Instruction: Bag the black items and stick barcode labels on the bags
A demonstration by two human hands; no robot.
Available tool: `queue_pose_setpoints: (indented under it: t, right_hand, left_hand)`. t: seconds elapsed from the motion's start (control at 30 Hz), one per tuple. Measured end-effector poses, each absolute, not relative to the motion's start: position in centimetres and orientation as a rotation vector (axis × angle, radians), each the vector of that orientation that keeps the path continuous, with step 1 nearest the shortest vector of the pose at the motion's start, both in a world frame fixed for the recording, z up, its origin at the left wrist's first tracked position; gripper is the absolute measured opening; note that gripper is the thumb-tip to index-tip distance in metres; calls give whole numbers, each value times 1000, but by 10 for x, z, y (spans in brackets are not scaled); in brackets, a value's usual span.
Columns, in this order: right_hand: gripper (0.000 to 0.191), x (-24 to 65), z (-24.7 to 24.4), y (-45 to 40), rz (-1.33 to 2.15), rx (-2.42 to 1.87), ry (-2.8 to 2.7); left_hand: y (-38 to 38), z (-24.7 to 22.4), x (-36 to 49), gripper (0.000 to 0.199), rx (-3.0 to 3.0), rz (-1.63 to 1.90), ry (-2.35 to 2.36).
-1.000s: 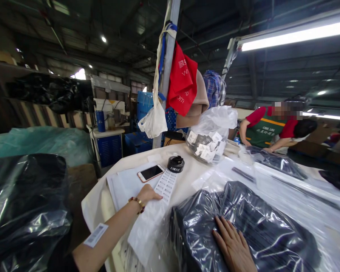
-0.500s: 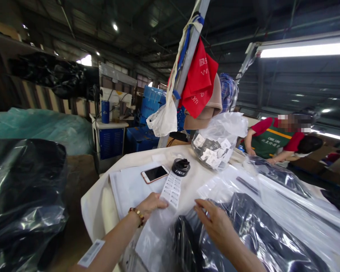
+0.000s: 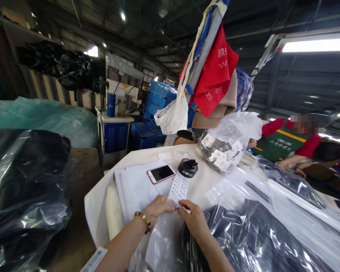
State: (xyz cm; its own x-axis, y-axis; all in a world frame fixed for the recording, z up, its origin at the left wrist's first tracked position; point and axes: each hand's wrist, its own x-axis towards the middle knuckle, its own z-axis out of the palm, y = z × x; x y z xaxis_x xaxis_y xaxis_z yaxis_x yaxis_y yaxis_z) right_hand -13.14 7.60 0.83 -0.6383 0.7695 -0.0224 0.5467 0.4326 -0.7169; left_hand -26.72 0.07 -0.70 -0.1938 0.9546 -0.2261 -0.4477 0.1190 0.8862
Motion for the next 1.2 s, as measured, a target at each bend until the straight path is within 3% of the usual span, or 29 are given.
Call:
queue_pose_setpoints:
  t: [0.2, 0.5, 0.73, 0.9, 0.97, 1.1, 1.2]
  right_hand:
    - [32, -134, 4, 78, 1153, -1161, -2233]
    - [27, -133, 6, 77, 1314, -1175, -1925]
    - [47, -124, 14, 73, 1307, -1188, -1453]
    - [51, -115, 40, 64, 1166, -1009, -1468]
    - [43, -103, 62, 56, 892, -887, -1640]
    - [29, -63, 109, 36, -251, -347, -1928]
    - [21, -29, 127, 21, -630, -167, -1871]
  left_hand:
    - [-3, -6, -264, 33, 556, 1366, 1112]
    - [9, -27, -265, 28, 533, 1323, 1261]
    - [2, -20, -259, 31, 575, 1311, 1281]
    - [-2, -15, -256, 31, 677, 1350, 1405]
    - [-3, -15, -258, 40, 739, 1385, 1475]
    - [-20, -2, -258, 66, 862, 1510, 1702]
    - [-43, 28, -243, 46, 1108, 1639, 1918]
